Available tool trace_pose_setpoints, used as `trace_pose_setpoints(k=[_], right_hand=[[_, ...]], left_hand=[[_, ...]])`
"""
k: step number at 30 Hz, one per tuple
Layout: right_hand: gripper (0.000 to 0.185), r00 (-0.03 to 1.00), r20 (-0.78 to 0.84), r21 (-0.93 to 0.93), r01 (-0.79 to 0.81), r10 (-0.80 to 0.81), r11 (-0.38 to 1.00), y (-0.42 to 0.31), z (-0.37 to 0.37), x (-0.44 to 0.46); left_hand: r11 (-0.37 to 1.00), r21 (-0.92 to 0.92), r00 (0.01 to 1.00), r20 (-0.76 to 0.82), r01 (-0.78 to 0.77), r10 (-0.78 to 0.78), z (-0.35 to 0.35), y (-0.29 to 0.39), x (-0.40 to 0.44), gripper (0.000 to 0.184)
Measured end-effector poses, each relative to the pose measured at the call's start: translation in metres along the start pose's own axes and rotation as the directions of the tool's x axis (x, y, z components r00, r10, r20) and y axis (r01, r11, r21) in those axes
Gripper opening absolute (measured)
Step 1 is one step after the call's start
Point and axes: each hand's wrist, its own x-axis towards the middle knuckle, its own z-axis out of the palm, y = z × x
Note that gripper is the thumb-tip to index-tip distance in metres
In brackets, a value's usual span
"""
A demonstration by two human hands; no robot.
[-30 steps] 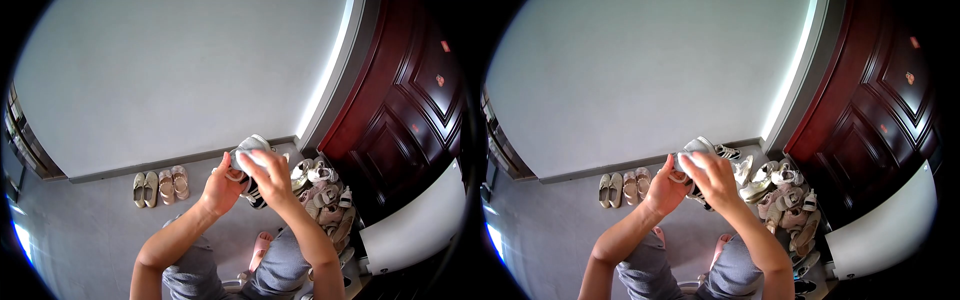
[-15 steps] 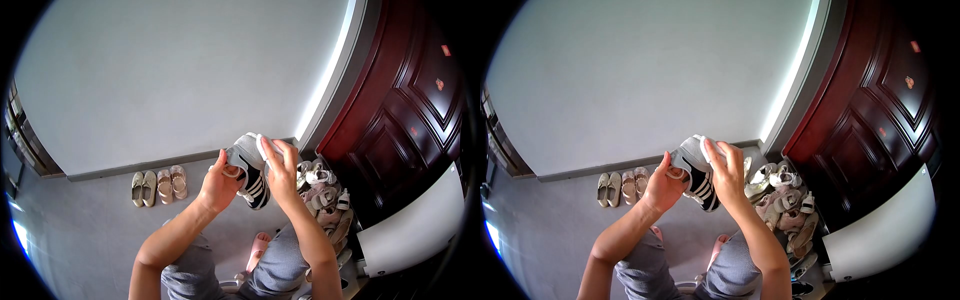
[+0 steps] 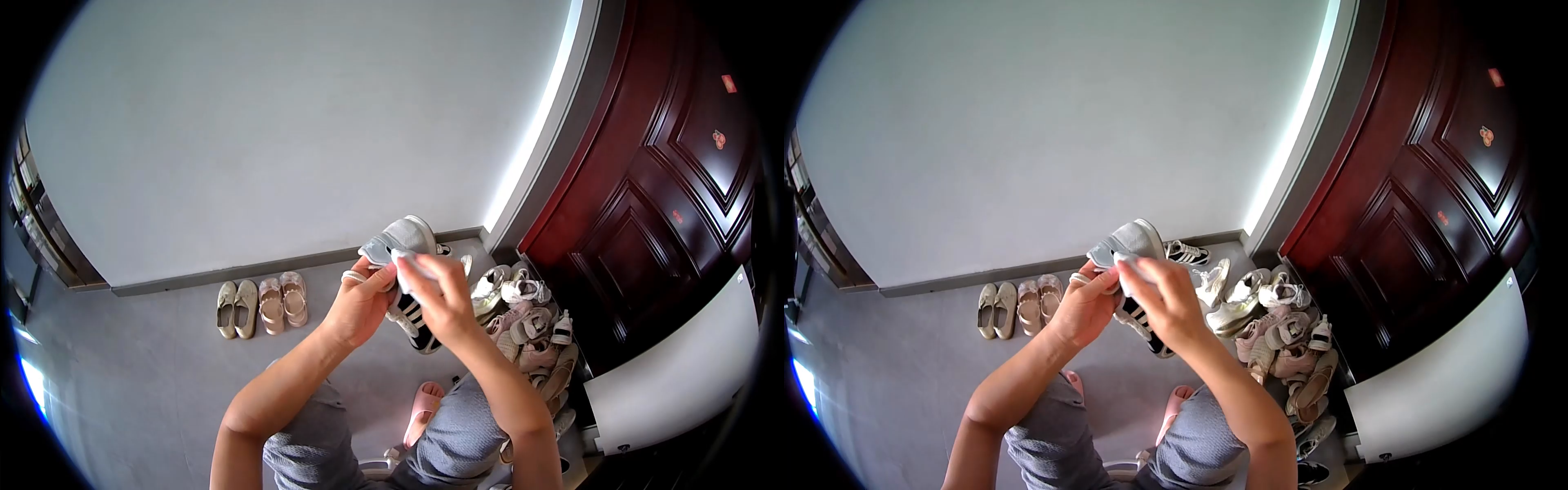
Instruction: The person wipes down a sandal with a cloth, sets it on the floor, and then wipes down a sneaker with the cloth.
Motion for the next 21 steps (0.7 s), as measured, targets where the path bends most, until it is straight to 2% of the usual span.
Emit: trace_pose_setpoints(k=[1,4,6,8,10,11,12,13,14,16,20,21], right_hand=[[0.065,1.000,0.015,-0.022,-0.016,0.016,1.000,-0.004,0.001,0.003],[0.065,1.000,-0.026,-0.109,-0.020,0.017,0.994,0.019,0.002,0.001],[0.065,0.985,-0.055,-0.170,-0.168,0.161,0.971,0.027,-0.010,0.002],[0.064,0.970,-0.095,-0.178,-0.235,0.221,0.955,0.025,-0.020,0.004],[0.057,0.986,-0.115,-0.148,-0.141,0.125,0.979,0.019,-0.018,-0.001],[0.055,0.998,-0.043,-0.071,-0.042,0.039,0.997,0.015,-0.019,-0.002],[0.053,0.998,0.023,0.013,0.052,-0.053,0.999,0.008,-0.020,0.001],[0.051,0.986,0.065,0.030,0.152,-0.154,0.988,0.001,-0.016,0.005],[0.048,0.973,0.180,-0.050,0.156,-0.145,0.986,-0.002,-0.022,0.005],[0.047,0.989,0.078,-0.076,0.132,-0.126,0.988,0.015,-0.016,-0.001],[0.050,0.994,-0.010,-0.240,-0.112,0.113,0.964,0.025,-0.032,-0.001],[0.048,0.991,-0.043,-0.236,-0.134,0.128,0.962,0.020,-0.033,0.002]], left_hand=[[0.995,-0.098,0.999,0.037,0.020,-0.016,-0.003,-0.001,0.001,0.021],[0.997,-0.070,0.995,0.087,0.046,-0.040,-0.012,-0.002,0.006,0.019],[0.995,-0.075,0.996,0.057,0.072,-0.068,-0.007,-0.001,0.003,0.017],[0.992,-0.078,0.995,0.027,0.102,-0.100,-0.007,-0.003,0.001,0.016],[0.988,-0.132,0.995,0.067,0.084,-0.076,-0.010,-0.005,0.003,0.018],[0.988,-0.129,0.995,0.067,0.085,-0.077,-0.009,-0.006,0.002,0.018],[0.994,-0.086,0.997,-0.013,0.074,-0.075,-0.001,-0.003,0.001,0.016],[0.997,-0.044,0.993,-0.093,0.063,-0.067,0.003,-0.001,0.002,0.015],[0.997,-0.044,0.993,-0.094,0.063,-0.067,0.001,0.000,0.003,0.015],[0.994,-0.041,0.994,-0.049,0.100,-0.102,-0.008,0.003,0.006,0.012],[0.989,-0.037,0.989,-0.041,0.143,-0.144,-0.017,-0.001,0.012,0.013],[0.989,-0.037,0.989,-0.041,0.143,-0.145,-0.016,0.000,0.012,0.013]])
